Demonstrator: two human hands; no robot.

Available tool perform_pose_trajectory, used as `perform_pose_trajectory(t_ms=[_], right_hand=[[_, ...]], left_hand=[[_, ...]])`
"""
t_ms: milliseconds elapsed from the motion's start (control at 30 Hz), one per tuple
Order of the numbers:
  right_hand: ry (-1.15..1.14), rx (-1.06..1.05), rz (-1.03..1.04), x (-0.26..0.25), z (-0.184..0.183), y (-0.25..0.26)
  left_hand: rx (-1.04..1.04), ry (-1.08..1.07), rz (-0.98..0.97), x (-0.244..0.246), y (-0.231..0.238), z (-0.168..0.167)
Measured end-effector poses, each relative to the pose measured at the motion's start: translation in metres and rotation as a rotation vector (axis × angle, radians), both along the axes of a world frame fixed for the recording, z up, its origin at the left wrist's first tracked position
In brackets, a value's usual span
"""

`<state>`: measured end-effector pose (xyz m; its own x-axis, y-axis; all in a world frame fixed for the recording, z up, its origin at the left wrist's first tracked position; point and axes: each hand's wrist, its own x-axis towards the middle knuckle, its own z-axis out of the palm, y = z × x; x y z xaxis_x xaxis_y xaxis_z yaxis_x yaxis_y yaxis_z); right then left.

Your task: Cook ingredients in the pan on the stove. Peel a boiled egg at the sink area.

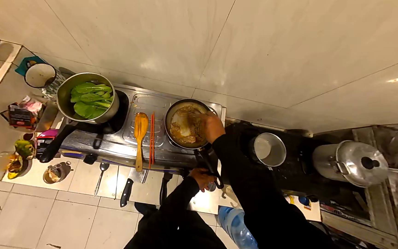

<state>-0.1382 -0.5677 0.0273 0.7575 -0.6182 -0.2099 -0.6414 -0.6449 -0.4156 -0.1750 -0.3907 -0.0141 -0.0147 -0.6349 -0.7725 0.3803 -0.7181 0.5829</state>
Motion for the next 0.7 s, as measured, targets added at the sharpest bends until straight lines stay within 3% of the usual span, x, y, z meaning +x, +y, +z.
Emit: perform_pose_trajectory(t_ms=[367,533,700], right_hand=[[0.036,0.025,0.016,-0.001,0.008,-0.001],[-0.107,-0.021,0.098,-0.013,0.013,0.024],[0.025,-0.044,0.146,-0.026,0.011,0.036]], left_hand=[[-0.014,-0.023,-0.028,0.0,0.003,0.002],[-0.015,-0.029,-0.029,0.002,0.003,0.003],[-0.008,-0.022,-0.013,0.002,0.003,0.004]])
